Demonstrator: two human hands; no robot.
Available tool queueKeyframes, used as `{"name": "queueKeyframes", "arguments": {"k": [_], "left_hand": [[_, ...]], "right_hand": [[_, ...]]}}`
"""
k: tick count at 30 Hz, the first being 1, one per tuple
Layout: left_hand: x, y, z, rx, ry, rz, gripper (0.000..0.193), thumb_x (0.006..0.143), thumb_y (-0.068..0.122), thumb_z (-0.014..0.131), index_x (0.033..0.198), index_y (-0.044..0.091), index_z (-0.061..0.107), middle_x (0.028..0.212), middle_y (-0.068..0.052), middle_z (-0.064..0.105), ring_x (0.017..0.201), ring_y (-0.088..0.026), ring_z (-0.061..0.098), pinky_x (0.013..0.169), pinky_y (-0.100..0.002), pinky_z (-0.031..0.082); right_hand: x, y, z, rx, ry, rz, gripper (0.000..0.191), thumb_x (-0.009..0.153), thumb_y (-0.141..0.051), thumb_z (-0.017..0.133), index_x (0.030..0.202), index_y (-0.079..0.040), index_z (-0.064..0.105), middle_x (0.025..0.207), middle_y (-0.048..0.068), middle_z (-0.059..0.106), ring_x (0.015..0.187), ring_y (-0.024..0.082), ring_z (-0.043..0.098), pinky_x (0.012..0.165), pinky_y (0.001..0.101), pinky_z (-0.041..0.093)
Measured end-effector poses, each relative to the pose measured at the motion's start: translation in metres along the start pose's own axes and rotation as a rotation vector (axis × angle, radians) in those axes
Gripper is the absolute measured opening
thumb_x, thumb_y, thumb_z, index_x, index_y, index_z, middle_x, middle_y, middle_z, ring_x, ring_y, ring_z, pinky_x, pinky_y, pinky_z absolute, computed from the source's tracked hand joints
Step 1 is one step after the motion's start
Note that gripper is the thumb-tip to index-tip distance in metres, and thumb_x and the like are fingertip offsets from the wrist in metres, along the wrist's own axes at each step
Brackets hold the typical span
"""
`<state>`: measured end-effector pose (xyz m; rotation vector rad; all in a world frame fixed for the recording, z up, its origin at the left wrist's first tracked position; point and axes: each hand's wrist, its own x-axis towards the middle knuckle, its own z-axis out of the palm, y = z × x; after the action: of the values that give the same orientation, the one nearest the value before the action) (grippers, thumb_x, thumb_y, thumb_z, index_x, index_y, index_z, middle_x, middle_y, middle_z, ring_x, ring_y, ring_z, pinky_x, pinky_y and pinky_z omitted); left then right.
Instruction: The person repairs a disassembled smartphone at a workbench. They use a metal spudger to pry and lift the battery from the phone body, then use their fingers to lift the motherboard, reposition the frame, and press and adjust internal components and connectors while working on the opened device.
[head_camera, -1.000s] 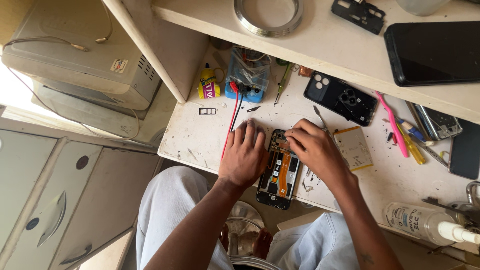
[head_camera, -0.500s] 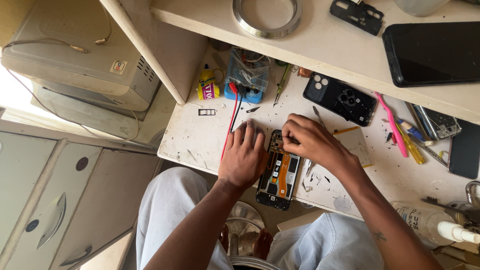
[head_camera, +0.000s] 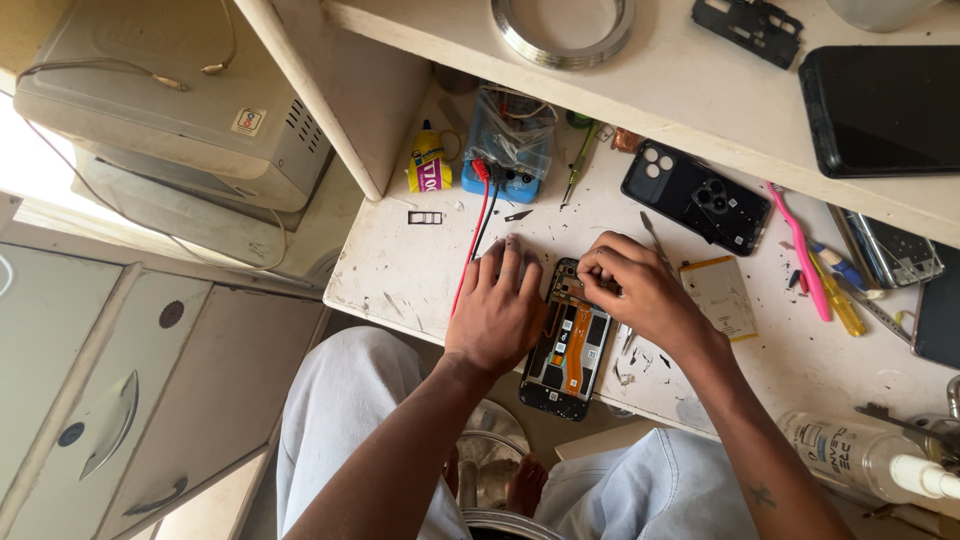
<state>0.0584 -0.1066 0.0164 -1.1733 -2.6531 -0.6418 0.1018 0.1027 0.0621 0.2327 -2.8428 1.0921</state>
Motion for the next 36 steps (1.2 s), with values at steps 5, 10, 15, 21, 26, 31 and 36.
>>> {"name": "queueKeyframes", "arguments": {"k": [5,10,15,21,26,31,36], "left_hand": [[-0.001,0.0,0.0,-0.001,-0.015,-0.002,0.05,0.092,0.026,0.06,0.131,-0.003,0.053,0.143,-0.029,0.05,0.129,-0.041,0.049,0.104,-0.049,0.041],[0.0,0.001,0.0,0.031,-0.044,-0.006,0.051,0.092,0.028,0.06,0.132,-0.003,0.052,0.142,-0.029,0.049,0.129,-0.04,0.048,0.103,-0.05,0.041],[0.0,0.001,-0.001,0.012,-0.073,-0.017,0.051,0.093,0.028,0.059,0.133,-0.003,0.051,0.144,-0.029,0.048,0.13,-0.04,0.048,0.104,-0.049,0.041],[0.001,0.001,-0.002,0.038,-0.039,-0.003,0.054,0.091,0.029,0.061,0.134,-0.004,0.051,0.142,-0.029,0.048,0.129,-0.041,0.047,0.105,-0.05,0.04],[0.0,0.001,-0.002,-0.008,-0.054,-0.014,0.052,0.092,0.028,0.061,0.133,-0.003,0.052,0.144,-0.03,0.048,0.129,-0.041,0.048,0.104,-0.05,0.04],[0.001,0.001,-0.001,0.005,-0.043,-0.015,0.052,0.092,0.027,0.06,0.133,-0.003,0.052,0.143,-0.029,0.048,0.13,-0.041,0.048,0.106,-0.05,0.04],[0.0,0.001,-0.001,0.011,-0.064,-0.015,0.054,0.092,0.029,0.06,0.134,-0.004,0.051,0.143,-0.03,0.048,0.131,-0.042,0.046,0.106,-0.05,0.039]], "right_hand": [[-0.001,-0.002,-0.003,-0.105,-0.018,-0.01,0.012,0.084,0.001,0.074,0.09,0.002,0.065,0.091,0.008,0.066,0.072,0.02,0.066,0.064,0.035,0.052],[-0.001,0.004,-0.005,0.014,-0.038,0.011,0.01,0.088,-0.002,0.072,0.097,0.001,0.067,0.094,0.007,0.067,0.076,0.017,0.068,0.066,0.0323,0.054],[-0.003,0.007,-0.004,0.044,-0.019,0.06,0.01,0.088,-0.002,0.071,0.098,0.0,0.069,0.094,0.005,0.068,0.075,0.016,0.068,0.065,0.0305,0.055],[-0.005,0.003,-0.008,-0.001,-0.004,0.012,0.011,0.088,0.0,0.072,0.099,0.0,0.07,0.095,0.007,0.068,0.077,0.018,0.068,0.068,0.0322,0.054],[-0.012,-0.007,-0.006,-0.024,0.05,-0.028,0.016,0.088,0.004,0.069,0.104,0.001,0.072,0.097,0.009,0.067,0.081,0.02,0.07,0.07,0.0336,0.055],[-0.016,-0.012,-0.004,-0.045,0.09,-0.033,0.019,0.087,0.005,0.069,0.106,0.003,0.072,0.1,0.011,0.066,0.087,0.023,0.069,0.071,0.0352,0.055],[-0.017,-0.016,-0.007,-0.068,0.083,-0.05,0.02,0.088,0.005,0.068,0.108,0.003,0.072,0.102,0.011,0.066,0.091,0.024,0.069,0.076,0.0367,0.055]]}}
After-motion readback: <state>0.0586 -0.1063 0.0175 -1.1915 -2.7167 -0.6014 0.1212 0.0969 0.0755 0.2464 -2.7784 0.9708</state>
